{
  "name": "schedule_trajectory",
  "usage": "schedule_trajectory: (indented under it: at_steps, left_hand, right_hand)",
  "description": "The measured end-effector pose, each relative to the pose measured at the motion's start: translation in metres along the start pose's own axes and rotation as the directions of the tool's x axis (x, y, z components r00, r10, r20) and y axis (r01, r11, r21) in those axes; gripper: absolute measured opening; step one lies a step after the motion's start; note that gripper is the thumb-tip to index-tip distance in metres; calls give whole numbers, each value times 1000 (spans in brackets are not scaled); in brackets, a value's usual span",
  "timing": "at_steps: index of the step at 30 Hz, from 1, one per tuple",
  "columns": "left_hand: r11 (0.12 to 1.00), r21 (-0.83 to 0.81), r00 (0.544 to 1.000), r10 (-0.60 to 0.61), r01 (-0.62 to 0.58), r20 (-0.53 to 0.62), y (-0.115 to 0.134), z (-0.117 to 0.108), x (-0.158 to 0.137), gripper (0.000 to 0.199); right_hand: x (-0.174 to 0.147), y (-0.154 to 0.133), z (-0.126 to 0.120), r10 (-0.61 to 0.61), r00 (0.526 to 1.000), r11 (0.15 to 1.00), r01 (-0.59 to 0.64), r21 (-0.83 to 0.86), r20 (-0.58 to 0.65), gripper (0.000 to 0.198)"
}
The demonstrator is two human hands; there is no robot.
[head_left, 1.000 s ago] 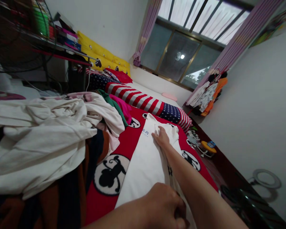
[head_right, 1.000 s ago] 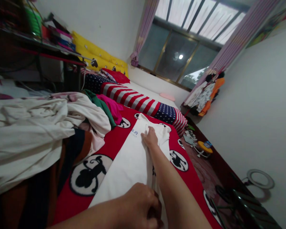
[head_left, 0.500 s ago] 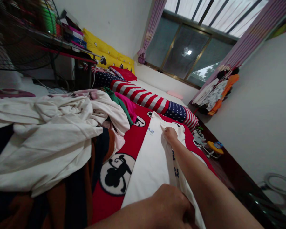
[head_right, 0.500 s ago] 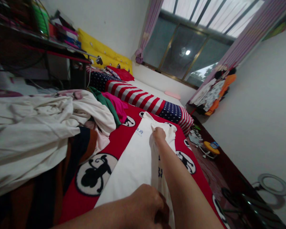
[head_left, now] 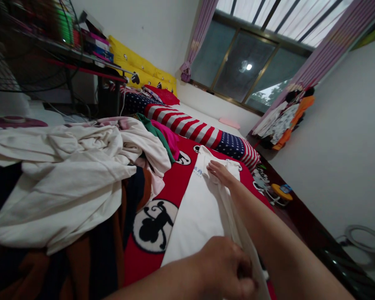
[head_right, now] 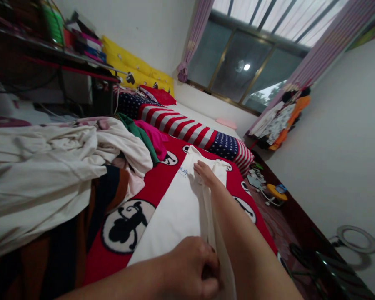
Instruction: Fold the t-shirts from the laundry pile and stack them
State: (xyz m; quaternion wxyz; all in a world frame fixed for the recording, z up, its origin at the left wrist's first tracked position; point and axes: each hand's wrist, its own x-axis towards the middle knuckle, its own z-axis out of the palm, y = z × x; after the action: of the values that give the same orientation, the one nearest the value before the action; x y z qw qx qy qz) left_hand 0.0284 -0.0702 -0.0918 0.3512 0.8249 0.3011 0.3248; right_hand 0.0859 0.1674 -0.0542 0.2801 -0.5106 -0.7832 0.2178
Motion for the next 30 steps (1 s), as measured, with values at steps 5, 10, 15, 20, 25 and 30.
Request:
schedule_trajectory:
  at_steps: [5, 10, 15, 20, 25, 30]
  left_hand:
    - [999, 25, 997, -20, 22, -73, 5, -3, 2, 18]
    - [989, -7, 923, -142, 149, -359, 5, -7, 0, 19]
    - [978, -49, 816, -196, 202, -544, -6, -5, 1, 18]
    - [929, -223, 791, -368, 294, -489, -17, -10, 9, 32]
    - [793, -383, 749, -591, 473, -299, -20, -36, 38, 57]
    - [772, -444, 738, -606, 455, -297, -23, -68, 78, 66]
  right_hand:
    - [-69, -2, -38, 56, 998, 981, -50, 190, -23, 40]
    - [-172, -1, -52, 76, 992, 971, -50, 234, -102, 33]
    - [-260, -22, -51, 76, 997, 982, -77, 175, 11, 27]
    - [-305, -51, -41, 8, 990, 999, -13, 35, 139, 23]
    - [-323, -64, -31, -88, 973, 995, 77, 63, 212, 22]
    - [-334, -61, -30, -170, 955, 984, 177, -7, 243, 20]
